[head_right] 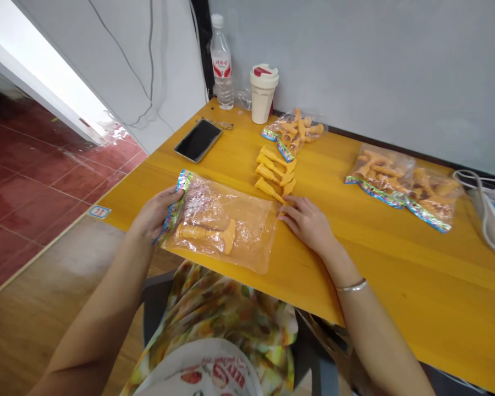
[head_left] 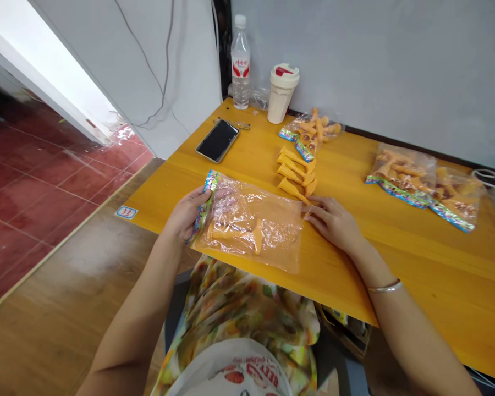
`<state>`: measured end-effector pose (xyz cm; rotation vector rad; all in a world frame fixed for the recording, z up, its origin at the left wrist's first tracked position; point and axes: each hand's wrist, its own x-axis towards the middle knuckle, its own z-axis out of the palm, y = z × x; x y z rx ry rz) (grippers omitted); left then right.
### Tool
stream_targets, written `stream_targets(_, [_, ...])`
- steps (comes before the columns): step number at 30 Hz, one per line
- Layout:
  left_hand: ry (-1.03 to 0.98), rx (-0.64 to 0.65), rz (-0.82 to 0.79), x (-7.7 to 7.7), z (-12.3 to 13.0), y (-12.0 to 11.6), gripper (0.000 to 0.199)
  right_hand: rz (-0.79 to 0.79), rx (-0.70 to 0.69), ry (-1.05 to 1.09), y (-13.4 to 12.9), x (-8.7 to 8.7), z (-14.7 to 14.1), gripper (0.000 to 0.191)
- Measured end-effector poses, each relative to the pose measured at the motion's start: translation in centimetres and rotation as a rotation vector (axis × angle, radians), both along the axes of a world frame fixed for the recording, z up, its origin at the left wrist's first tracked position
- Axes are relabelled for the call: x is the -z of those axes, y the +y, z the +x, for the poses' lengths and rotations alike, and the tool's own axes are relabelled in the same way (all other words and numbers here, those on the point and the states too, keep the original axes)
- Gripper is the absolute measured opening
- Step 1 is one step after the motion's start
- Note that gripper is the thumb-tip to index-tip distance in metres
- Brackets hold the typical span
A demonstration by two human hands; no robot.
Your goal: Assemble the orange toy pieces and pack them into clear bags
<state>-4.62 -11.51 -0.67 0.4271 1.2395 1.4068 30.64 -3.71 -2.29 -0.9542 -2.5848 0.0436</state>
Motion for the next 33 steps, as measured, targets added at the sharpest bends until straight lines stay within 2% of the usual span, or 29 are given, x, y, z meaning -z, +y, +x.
stream_targets(4, [-0.012,-0.005,-0.001,0.0,0.0,0.0,0.005,-0.048,0.082,0.128,-0.1,-0.2,-0.1,0.026])
stream_targets(9, [-0.010,-0.003,0.010,0.1,-0.1,0.0,0.009,-0.176,0.427,0.644,-0.4,-1.9,1.3,0.036])
stream_targets(11, [-0.015,0.002,0.003,0.0,0.0,0.0,0.012,-0.282,0.512,0.845,0.0,-2.8,2.7,0.039])
stream_targets(13, [-0.018,0.001,-0.007,0.0,0.0,0.0,0.015,-0.470,0.518,0.941,0.5,-3.5,4.3,0.041])
stream_targets(16, [-0.019,0.013,-0.004,0.0,-0.1,0.0,0.018,-0.794,0.454,0.851,0.8,-4.2,5.6,0.045])
stream_targets(18, [-0.021,0.022,0.009,0.2,-0.2,0.0,0.019,-0.957,0.404,0.742,0.4,-4.4,5.3,0.046])
stream_targets(22, [-0.034,0.043,0.037,0.5,-0.2,0.0,0.020,-1.144,0.299,0.626,-1.1,-4.6,3.1,0.047])
stream_targets(27, [-0.047,0.032,0.030,0.3,-0.1,0.0,0.020,-1.260,0.167,0.490,-1.9,-4.9,2.2,0.049])
stream_targets(29, [-0.056,0.029,0.026,0.3,-0.1,0.0,0.020,-1.255,0.175,0.511,-1.8,-4.7,2.1,0.046])
stream_targets(33, [-0.070,0.040,0.025,0.2,-0.1,0.0,0.020,-1.132,0.255,0.682,-1.7,-3.7,0.8,0.044])
